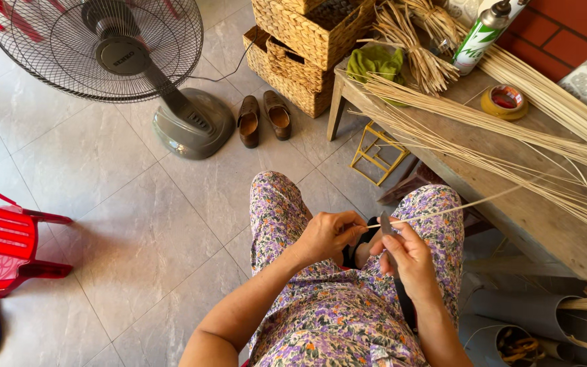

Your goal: The person sits on a low stool and repeatedly shaves thin bamboo strips using a knife. They hold each strip with the left hand and draw the knife along its length with the right hand, then place the finished strip on a wooden table. The process is repeated continuously throughout the clip.

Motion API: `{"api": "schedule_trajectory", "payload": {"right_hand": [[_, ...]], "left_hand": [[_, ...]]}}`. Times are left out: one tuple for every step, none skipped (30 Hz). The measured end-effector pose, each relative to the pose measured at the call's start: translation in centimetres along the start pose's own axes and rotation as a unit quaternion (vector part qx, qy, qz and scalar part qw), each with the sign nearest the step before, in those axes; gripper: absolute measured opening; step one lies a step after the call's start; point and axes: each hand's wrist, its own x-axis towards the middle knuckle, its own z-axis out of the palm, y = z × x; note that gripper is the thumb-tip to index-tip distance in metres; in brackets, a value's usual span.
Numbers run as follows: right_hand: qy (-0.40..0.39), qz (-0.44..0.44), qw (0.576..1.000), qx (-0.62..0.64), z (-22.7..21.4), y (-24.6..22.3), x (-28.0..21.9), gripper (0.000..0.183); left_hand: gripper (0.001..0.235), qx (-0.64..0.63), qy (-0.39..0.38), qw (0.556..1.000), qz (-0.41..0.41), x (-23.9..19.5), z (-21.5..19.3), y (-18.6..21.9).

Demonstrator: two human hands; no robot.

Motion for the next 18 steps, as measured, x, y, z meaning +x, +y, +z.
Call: {"api": "schedule_trajectory", "payload": {"right_hand": [[-0.005, 0.008, 1.0, -0.004, 0.1, 0.2, 0.1, 0.033], [0.005, -0.002, 1.0, 0.014, -0.2, 0.3, 0.2, 0.032], [0.015, -0.011, 0.999, 0.031, -0.7, 0.3, 0.3, 0.031], [0.027, -0.019, 0.998, 0.048, -1.4, 0.3, 0.1, 0.03], [0.044, -0.023, 0.997, 0.054, -2.1, 0.2, 0.5, 0.028], [0.069, -0.023, 0.996, 0.061, -3.2, 0.2, 0.5, 0.027], [0.094, -0.023, 0.993, 0.067, -4.3, 0.2, 0.5, 0.025], [0.129, -0.019, 0.99, 0.062, -5.4, 0.3, 0.1, 0.025], [0.163, -0.014, 0.985, 0.056, -6.7, 0.2, 0.2, 0.025], [0.179, -0.028, 0.981, 0.069, -8.0, 0.2, -0.1, 0.028], [0.195, -0.044, 0.976, 0.081, -9.2, 0.1, -0.4, 0.03], [0.206, -0.073, 0.971, 0.095, -10.2, -0.2, -0.5, 0.031], [0.217, -0.103, 0.965, 0.107, -11.0, -0.6, -0.9, 0.031], [0.229, -0.106, 0.961, 0.116, -11.4, -1.0, -1.0, 0.033], [0.24, -0.109, 0.957, 0.124, -11.5, -1.4, -1.3, 0.035], [0.247, -0.114, 0.953, 0.132, -11.2, -1.8, -1.3, 0.037], [0.228, -0.095, 0.961, 0.124, -10.4, -2.2, -1.6, 0.039], [0.206, -0.076, 0.969, 0.116, -9.2, -2.3, -1.7, 0.04]], "left_hand": [[0.017, 0.004, 0.001, 1.0, 0.007, -0.1, 0.1, 0.1], [0.017, 0.008, 0.002, 1.0, 0.016, -0.1, 0.0, 0.1], [0.016, 0.012, 0.003, 1.0, 0.025, 0.0, -0.2, 0.1], [0.016, 0.023, 0.007, 0.999, 0.03, -0.2, -0.4, 0.1], [0.015, 0.034, 0.011, 0.999, 0.035, -0.4, -0.9, 0.0], [0.014, 0.041, 0.006, 0.998, 0.039, -0.8, -1.1, -0.2], [0.014, 0.05, 0.012, 0.998, 0.048, -0.8, -1.5, -0.4], [0.014, 0.057, 0.009, 0.997, 0.052, -1.3, -1.9, -0.6], [0.013, 0.051, 0.007, 0.997, 0.052, -1.7, -2.4, -0.9], [0.013, 0.046, 0.002, 0.998, 0.052, -2.1, -2.9, -1.2], [0.012, 0.047, -0.013, 0.999, 0.023, -2.4, -3.4, -1.3], [0.012, 0.05, -0.03, 0.998, -0.003, -2.5, -3.9, -1.4], [0.012, 0.046, -0.032, 0.998, -0.009, -2.8, -4.1, -1.2], [0.012, 0.045, -0.028, 0.999, -0.012, -2.7, -4.3, -0.9], [0.012, 0.045, -0.023, 0.999, -0.014, -2.6, -4.2, -0.6], [0.012, 0.028, -0.029, 0.999, -0.024, -2.1, -3.9, -0.3], [0.012, 0.011, -0.034, 0.999, -0.035, -1.8, -3.5, 0.1], [0.013, -0.006, -0.037, 0.998, -0.047, -1.5, -3.2, 0.5]]}}
